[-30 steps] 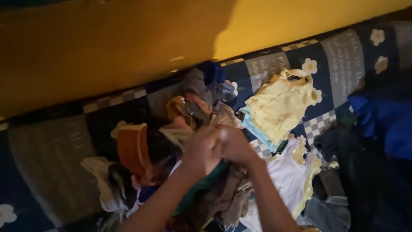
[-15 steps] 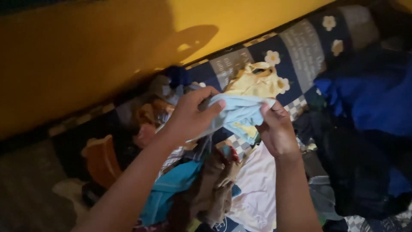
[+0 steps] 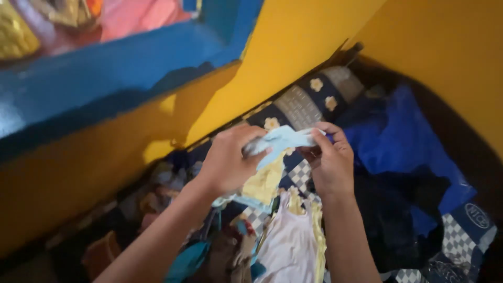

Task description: Folding assorted laundry on a bed.

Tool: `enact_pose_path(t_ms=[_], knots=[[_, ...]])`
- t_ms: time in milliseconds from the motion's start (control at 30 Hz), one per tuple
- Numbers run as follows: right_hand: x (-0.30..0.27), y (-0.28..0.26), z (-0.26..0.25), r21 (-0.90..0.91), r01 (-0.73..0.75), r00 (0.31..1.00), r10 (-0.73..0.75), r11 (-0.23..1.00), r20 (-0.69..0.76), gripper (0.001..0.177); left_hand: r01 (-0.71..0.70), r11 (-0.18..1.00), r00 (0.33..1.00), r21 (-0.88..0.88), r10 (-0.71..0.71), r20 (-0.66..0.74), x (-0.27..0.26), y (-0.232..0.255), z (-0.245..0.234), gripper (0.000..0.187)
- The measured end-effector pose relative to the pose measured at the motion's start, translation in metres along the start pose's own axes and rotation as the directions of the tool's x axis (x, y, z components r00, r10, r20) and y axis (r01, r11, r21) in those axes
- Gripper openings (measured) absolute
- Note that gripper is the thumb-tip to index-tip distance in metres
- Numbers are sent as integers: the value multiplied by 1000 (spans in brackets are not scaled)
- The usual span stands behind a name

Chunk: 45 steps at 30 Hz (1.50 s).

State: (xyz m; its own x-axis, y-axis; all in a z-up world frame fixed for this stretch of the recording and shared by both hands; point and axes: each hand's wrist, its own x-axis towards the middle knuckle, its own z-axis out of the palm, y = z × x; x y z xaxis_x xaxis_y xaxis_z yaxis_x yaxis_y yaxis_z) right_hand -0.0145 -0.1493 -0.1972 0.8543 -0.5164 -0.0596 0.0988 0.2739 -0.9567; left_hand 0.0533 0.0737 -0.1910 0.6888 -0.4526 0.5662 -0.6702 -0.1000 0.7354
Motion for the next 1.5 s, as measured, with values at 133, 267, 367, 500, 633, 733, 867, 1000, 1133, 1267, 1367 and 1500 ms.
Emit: enact_pose_path(t_ms=[133,267,367,500,633,733,867,1000,1133,1267,1367,1500], knots=[[3,-56,-6,40,144,988,-142,989,-53,17,374,924,926,-85,-366,95,61,43,6,30],[-14,-117,2,-107,124,992,-127,986,-22,22,225,892,974,-393,-197,110,94,68,45,30],[-22,-134,-16,-176,192,981,-193,965,16,28,-93,976,990,-196,111,85,100,89,67,39],[-26,-147,-45,-281,269,956,-291,921,-39,31,9,994,970,-110,18,241,109,95,90,20],[-28,-142,-61,-577,288,928,-371,765,-29,44,179,982,942,-53,-156,297,115,102,110,14],[-23,-123,-87,-799,313,896,-438,512,70,51,117,991,975,-63,-102,197,121,85,128,14],[-10,-97,-157,-926,245,922,-364,287,131,40,477,879,855,10,-467,226,129,89,104,25],[-17,-114,-192,-922,142,957,-287,361,35,24,291,955,933,49,-295,208,119,54,100,22],[-22,-118,-198,-939,47,934,-347,340,-79,19,220,971,962,98,-233,141,117,45,96,20],[-28,-109,-199,-986,-86,888,-438,146,-142,17,322,937,932,137,-339,129,111,45,87,20],[-25,-102,-193,-897,-185,884,-331,401,-330,20,400,917,916,15,-400,25,105,-18,119,21],[1,-79,-215,-398,-168,916,-6,902,-400,20,709,516,680,-481,-680,273,107,9,120,25]])
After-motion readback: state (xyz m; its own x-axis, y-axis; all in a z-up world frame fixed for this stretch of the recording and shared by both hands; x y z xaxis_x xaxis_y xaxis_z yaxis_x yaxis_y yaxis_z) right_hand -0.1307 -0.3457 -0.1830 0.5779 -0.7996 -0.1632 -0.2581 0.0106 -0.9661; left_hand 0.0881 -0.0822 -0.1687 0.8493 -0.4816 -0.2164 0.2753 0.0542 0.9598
